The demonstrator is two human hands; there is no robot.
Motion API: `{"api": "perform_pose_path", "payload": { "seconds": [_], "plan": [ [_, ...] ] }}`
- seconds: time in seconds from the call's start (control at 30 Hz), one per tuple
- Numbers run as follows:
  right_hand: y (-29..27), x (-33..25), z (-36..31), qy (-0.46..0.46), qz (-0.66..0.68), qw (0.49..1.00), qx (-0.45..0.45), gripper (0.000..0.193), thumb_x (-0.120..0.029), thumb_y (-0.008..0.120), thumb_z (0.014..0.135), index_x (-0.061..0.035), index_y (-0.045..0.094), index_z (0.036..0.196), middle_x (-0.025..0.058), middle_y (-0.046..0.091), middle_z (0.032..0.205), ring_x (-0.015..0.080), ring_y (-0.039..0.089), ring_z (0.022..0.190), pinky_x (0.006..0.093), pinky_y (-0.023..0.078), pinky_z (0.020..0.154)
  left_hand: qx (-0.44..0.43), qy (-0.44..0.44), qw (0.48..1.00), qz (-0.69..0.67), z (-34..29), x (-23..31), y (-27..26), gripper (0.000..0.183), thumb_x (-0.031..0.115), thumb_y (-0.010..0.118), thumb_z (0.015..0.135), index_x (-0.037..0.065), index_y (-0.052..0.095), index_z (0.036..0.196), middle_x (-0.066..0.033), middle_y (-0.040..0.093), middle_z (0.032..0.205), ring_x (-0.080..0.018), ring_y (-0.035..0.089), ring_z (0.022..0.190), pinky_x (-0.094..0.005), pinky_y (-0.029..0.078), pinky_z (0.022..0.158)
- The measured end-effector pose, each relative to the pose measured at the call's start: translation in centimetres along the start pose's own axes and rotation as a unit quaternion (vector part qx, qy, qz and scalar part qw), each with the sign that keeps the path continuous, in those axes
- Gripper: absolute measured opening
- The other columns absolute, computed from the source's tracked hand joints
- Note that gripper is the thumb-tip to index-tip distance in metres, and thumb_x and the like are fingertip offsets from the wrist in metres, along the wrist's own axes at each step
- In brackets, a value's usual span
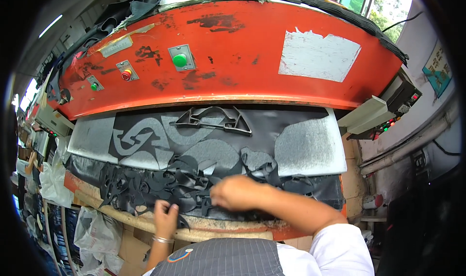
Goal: Cutting shoe upper components from a sheet of material using a hydraulic press and a metal die.
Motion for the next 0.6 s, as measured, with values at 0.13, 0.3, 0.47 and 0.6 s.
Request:
{"api": "perform_pose_path", "payload": {
  "seconds": [0.13, 0.3, 0.47, 0.6],
  "plan": [
    [-7.0, 9.3, 6.2, 0.092, -0.175, 0.976, 0.093, 0.016, -0.02, 0.055, 0.084, -0.0056, 0.062, 0.084, 0.0158, 0.064, 0.085, 0.0371, 0.062, 0.082, 0.0473, 0.05, 0.07, -0.106, -0.053, 0.99, 0.075, -0.9, 3.5, 1.7, 0.022, 0.02, 0.07, 0.082, 0.005, 0.055, 0.089, -0.0177, 0.063, 0.078, -0.0391, 0.062, 0.071, -0.0434, 0.048, 0.062],
    [-8.4, 17.8, 15.1, 0.191, -0.32, 0.914, 0.158, 0.021, -0.019, 0.055, 0.082, -0.0079, 0.067, 0.096, 0.0105, 0.064, 0.102, 0.0263, 0.06, 0.102, 0.0416, 0.048, 0.082, -0.089, -0.059, 0.993, 0.043, -1.4, 1.6, 0.6, 0.023, 0.016, 0.069, 0.082, 0.001, 0.052, 0.087, -0.0154, 0.057, 0.073, -0.0287, 0.057, 0.065, -0.0361, 0.045, 0.062],
    [-8.1, 18.9, 19.1, 0.275, -0.27, 0.919, 0.08, 0.026, -0.02, 0.054, 0.086, -0.0102, 0.07, 0.105, 0.012, 0.064, 0.113, 0.0275, 0.062, 0.107, 0.0411, 0.052, 0.085, -0.104, -0.129, 0.986, 0.035, -1.6, 1.0, -0.3, 0.022, 0.016, 0.067, 0.082, 0.0, 0.051, 0.085, -0.0174, 0.057, 0.073, -0.0353, 0.056, 0.064, -0.0395, 0.044, 0.06],
    [-9.5, 20.2, 18.2, 0.248, -0.299, 0.915, 0.108, 0.023, -0.019, 0.054, 0.085, -0.0104, 0.072, 0.097, 0.0103, 0.069, 0.104, 0.0284, 0.066, 0.099, 0.0422, 0.054, 0.08, -0.115, -0.099, 0.988, 0.014, -0.9, 2.0, 0.5, 0.022, 0.015, 0.068, 0.082, 0.0, 0.052, 0.086, -0.0174, 0.058, 0.075, -0.0366, 0.057, 0.065, -0.0397, 0.044, 0.06]
  ]
}}
Point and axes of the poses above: each hand's wrist, its own z-axis towards the middle knuckle, its own y-axis out of the palm, x = y × z, the point moved 3 cm from there along z, towards the middle knuckle
